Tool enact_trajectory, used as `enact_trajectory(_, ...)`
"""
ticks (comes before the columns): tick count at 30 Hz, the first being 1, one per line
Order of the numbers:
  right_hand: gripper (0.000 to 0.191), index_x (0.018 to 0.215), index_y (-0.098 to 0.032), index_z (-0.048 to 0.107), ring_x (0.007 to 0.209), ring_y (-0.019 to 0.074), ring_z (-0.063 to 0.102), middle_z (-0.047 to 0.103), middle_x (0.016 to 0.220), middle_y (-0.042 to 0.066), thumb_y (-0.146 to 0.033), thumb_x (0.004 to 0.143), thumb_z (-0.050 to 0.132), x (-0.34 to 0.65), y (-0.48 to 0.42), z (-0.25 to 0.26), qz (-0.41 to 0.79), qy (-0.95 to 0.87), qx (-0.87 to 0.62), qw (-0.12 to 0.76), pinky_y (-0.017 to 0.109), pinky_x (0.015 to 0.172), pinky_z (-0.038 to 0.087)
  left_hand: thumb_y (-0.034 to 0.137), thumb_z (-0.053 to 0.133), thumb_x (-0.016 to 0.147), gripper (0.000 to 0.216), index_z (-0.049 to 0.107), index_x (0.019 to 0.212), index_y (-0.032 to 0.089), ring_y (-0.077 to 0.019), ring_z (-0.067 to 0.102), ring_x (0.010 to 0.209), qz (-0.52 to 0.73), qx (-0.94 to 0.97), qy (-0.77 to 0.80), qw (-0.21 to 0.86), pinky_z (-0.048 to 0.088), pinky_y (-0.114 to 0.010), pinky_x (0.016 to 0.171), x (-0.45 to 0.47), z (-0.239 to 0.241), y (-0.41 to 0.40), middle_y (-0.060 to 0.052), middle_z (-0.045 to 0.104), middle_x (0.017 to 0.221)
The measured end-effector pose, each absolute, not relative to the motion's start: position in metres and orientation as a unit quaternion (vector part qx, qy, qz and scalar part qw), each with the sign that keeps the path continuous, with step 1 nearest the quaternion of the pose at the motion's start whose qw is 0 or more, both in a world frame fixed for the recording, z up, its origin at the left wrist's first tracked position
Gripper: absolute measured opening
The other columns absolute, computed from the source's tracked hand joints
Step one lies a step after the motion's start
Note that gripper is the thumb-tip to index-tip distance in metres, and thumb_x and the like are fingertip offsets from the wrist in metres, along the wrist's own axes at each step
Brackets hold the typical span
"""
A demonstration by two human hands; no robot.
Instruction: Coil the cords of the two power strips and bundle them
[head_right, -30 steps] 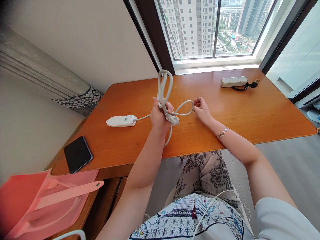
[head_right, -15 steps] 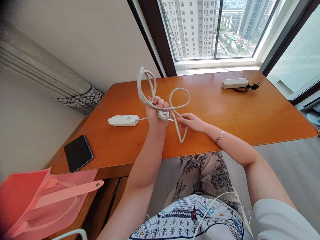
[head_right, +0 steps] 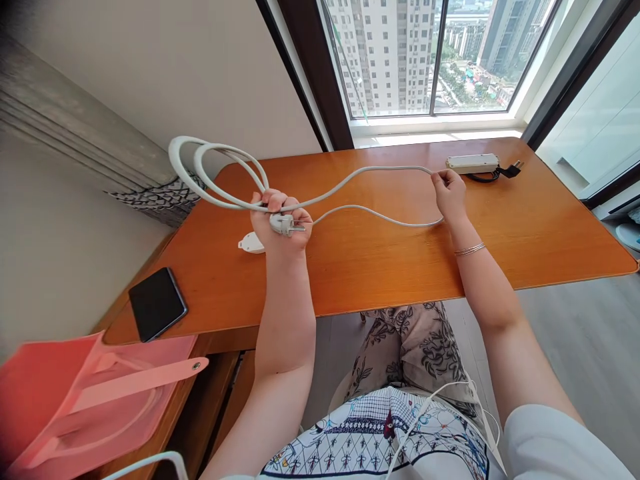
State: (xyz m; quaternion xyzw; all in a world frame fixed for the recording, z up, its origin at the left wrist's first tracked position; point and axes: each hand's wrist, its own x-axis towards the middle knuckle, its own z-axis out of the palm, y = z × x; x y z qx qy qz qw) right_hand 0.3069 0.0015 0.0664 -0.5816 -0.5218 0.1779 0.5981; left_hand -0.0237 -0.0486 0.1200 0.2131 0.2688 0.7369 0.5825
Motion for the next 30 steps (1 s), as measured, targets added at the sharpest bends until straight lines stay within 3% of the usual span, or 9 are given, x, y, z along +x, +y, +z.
enact_trajectory(1, 0.004, 0.087, -0.016, 0.069, 0.086, 0.0183, 0.056, 0.065, 0.087, 0.005, -0.020, 0.088, 0.070, 0.304, 0.000, 0.063, 0.138, -0.550, -0.594, 0.572, 0.034, 0.084, 0.047, 0.040, 0.029, 0.110, 0.049, 0.033, 0.064, 0.022, -0.0092, 0.016, 0.040, 0.732, 0.218, 0.267, 0.588, 0.020, -0.020, 0.035, -0.021, 0.121, -0.049, 0.006, 0.027, 0.047)
enact_trajectory(3, 0.023, 0.107, -0.017, 0.071, 0.111, 0.0286, 0.060, 0.067, 0.114, 0.013, -0.028, 0.086, 0.073, 0.295, -0.005, 0.058, 0.036, -0.616, -0.599, 0.510, 0.045, 0.100, 0.048, 0.044, 0.030, 0.109, 0.051, 0.033, 0.063, 0.022, -0.0087, 0.019, 0.038, 0.716, 0.233, 0.280, 0.596, 0.020, -0.020, 0.035, -0.013, 0.121, -0.050, 0.006, 0.029, 0.045)
enact_trajectory(5, 0.043, 0.129, -0.020, 0.065, 0.132, 0.0350, 0.053, 0.060, 0.138, 0.016, -0.040, 0.091, 0.066, 0.284, -0.015, 0.057, -0.043, -0.678, -0.566, 0.467, 0.054, 0.110, 0.044, 0.047, 0.033, 0.108, 0.052, 0.034, 0.063, 0.022, -0.0086, 0.024, 0.037, 0.695, 0.258, 0.313, 0.594, 0.022, -0.020, 0.036, -0.004, 0.120, -0.052, 0.006, 0.031, 0.043)
enact_trajectory(10, 0.054, 0.147, -0.030, 0.054, 0.152, 0.0352, 0.038, 0.053, 0.153, 0.011, -0.053, 0.098, 0.054, 0.250, -0.046, 0.071, -0.073, -0.793, -0.450, 0.403, 0.062, 0.123, 0.031, 0.052, 0.047, 0.103, 0.050, 0.041, 0.062, 0.022, -0.0094, 0.035, 0.038, 0.604, 0.400, 0.366, 0.585, 0.029, -0.022, 0.038, 0.017, 0.109, -0.061, 0.004, 0.039, 0.044)
enact_trajectory(14, 0.044, 0.135, -0.032, 0.066, 0.152, 0.0356, 0.037, 0.065, 0.140, 0.007, -0.051, 0.097, 0.057, 0.234, -0.052, 0.069, -0.019, -0.870, -0.372, 0.323, 0.066, 0.127, 0.019, 0.054, 0.052, 0.100, 0.051, 0.046, 0.061, 0.021, -0.0093, 0.037, 0.040, 0.497, 0.523, 0.361, 0.590, 0.032, -0.023, 0.042, 0.028, 0.100, -0.069, 0.003, 0.045, 0.046)
enact_trajectory(17, 0.030, 0.113, -0.030, 0.077, 0.147, 0.0349, 0.044, 0.075, 0.113, 0.008, -0.046, 0.099, 0.055, 0.236, -0.043, 0.062, 0.006, -0.897, -0.344, 0.277, 0.065, 0.126, 0.021, 0.054, 0.057, 0.097, 0.050, 0.047, 0.061, 0.021, -0.0096, 0.039, 0.044, 0.432, 0.585, 0.350, 0.590, 0.034, -0.023, 0.046, 0.033, 0.096, -0.071, 0.002, 0.050, 0.049)
enact_trajectory(20, 0.027, 0.095, -0.029, 0.079, 0.137, 0.0352, 0.050, 0.075, 0.093, 0.007, -0.047, 0.097, 0.060, 0.242, -0.035, 0.061, 0.008, -0.896, -0.354, 0.267, 0.062, 0.124, 0.026, 0.051, 0.056, 0.098, 0.047, 0.049, 0.063, 0.021, -0.0110, 0.043, 0.050, 0.423, 0.611, 0.350, 0.570, 0.038, -0.023, 0.051, 0.034, 0.093, -0.070, 0.001, 0.052, 0.054)
enact_trajectory(25, 0.030, 0.078, -0.027, 0.074, 0.106, 0.0310, 0.060, 0.070, 0.077, 0.006, -0.049, 0.095, 0.065, 0.244, -0.042, 0.074, 0.017, -0.869, -0.407, 0.283, 0.055, 0.115, 0.033, 0.043, 0.061, 0.096, 0.034, 0.062, 0.073, 0.018, -0.0144, 0.059, 0.082, 0.480, 0.642, 0.349, 0.486, 0.051, -0.024, 0.077, 0.034, 0.088, -0.067, -0.006, 0.063, 0.091)
enact_trajectory(30, 0.036, 0.077, -0.027, 0.069, 0.093, 0.0243, 0.057, 0.070, 0.079, 0.004, -0.054, 0.098, 0.059, 0.240, -0.048, 0.073, -0.037, -0.830, -0.458, 0.317, 0.044, 0.101, 0.036, 0.057, 0.057, 0.096, 0.042, 0.070, 0.092, 0.017, -0.0206, 0.060, 0.110, 0.454, 0.688, 0.329, 0.462, 0.054, -0.029, 0.093, 0.036, 0.075, -0.063, -0.011, 0.061, 0.120)
